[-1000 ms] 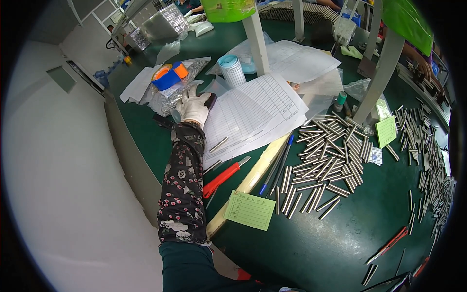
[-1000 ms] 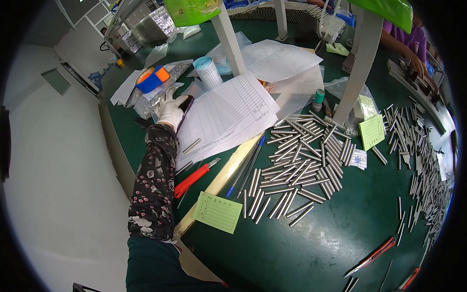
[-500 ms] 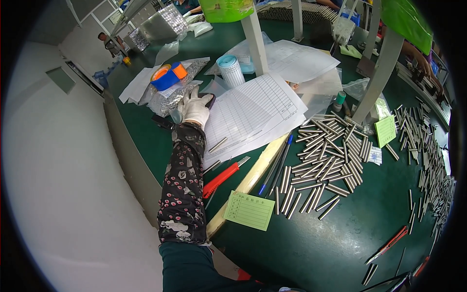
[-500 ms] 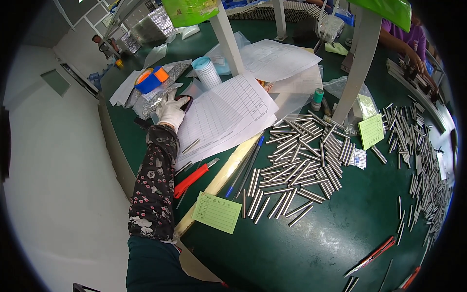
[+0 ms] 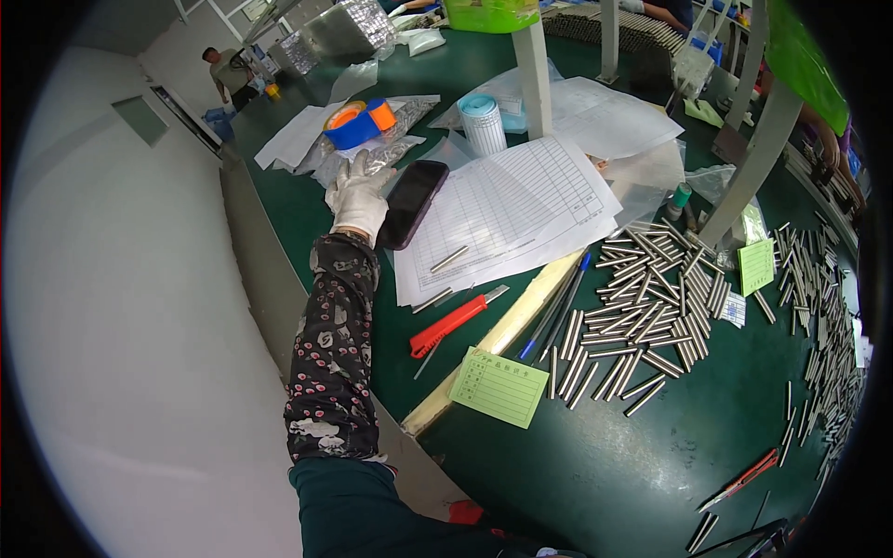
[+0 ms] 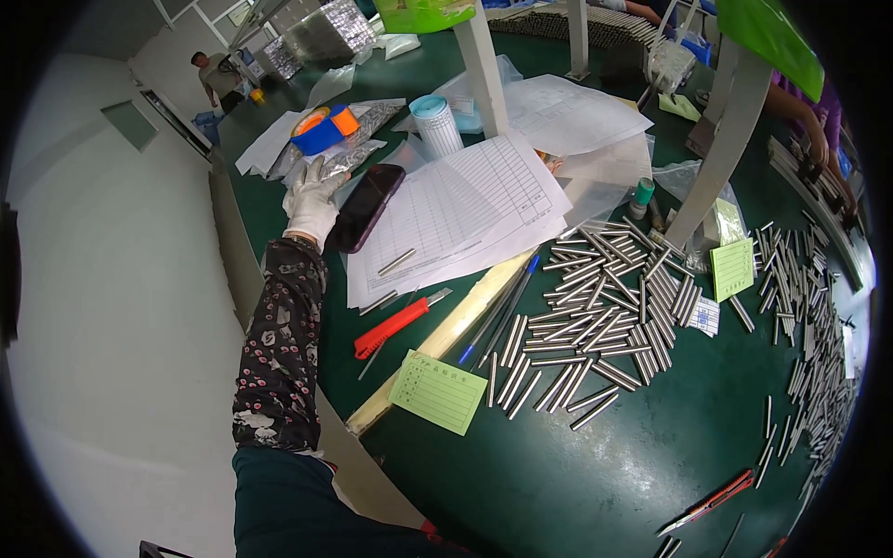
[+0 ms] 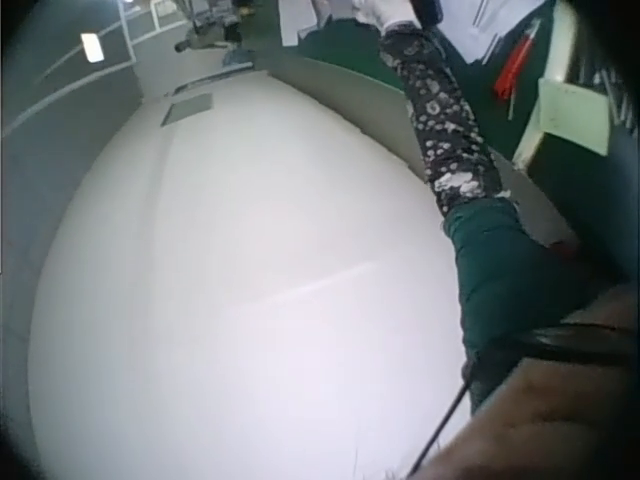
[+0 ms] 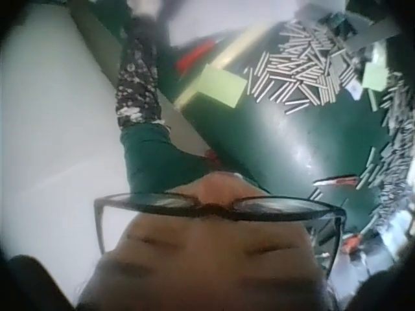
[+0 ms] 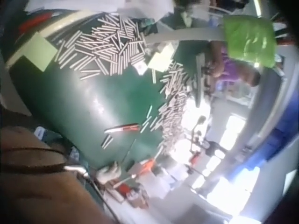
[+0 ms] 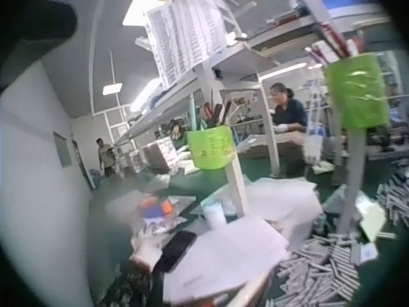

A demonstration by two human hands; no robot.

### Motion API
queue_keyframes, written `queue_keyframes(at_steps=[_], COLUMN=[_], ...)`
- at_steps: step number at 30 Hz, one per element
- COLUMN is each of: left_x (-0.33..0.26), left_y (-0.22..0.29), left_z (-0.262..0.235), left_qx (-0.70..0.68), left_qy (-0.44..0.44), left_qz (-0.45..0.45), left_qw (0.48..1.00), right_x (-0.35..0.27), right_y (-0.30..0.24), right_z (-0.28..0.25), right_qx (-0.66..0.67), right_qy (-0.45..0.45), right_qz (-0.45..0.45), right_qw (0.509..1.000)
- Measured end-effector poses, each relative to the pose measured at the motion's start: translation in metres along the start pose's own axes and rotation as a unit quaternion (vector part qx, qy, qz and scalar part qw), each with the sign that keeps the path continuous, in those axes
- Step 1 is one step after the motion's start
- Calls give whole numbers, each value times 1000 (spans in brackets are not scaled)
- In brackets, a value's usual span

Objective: Sorting and bundling small metal cylindrical pins at a factory workbench.

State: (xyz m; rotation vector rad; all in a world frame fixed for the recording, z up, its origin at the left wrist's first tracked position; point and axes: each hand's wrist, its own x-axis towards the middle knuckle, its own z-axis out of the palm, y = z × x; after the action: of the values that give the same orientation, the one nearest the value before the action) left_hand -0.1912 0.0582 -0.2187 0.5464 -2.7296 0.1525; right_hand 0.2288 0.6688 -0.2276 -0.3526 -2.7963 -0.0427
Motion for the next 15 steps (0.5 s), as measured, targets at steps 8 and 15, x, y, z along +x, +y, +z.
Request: queue_keyframes(at_steps=[8,15], left_x=[-24,-32], left_y=[2,8], left_z=[4,21], left_qx=[-8,-15], left_qy=[-55,-58], left_qz=[31,58], left_qw=[998,997], right_x=[-1,0], right_y=[-2,4], right_z=[5,8], right_qx=[-9,-14], right_qy=[51,39], right_qz=[-15,-20], right_qw=[999,999])
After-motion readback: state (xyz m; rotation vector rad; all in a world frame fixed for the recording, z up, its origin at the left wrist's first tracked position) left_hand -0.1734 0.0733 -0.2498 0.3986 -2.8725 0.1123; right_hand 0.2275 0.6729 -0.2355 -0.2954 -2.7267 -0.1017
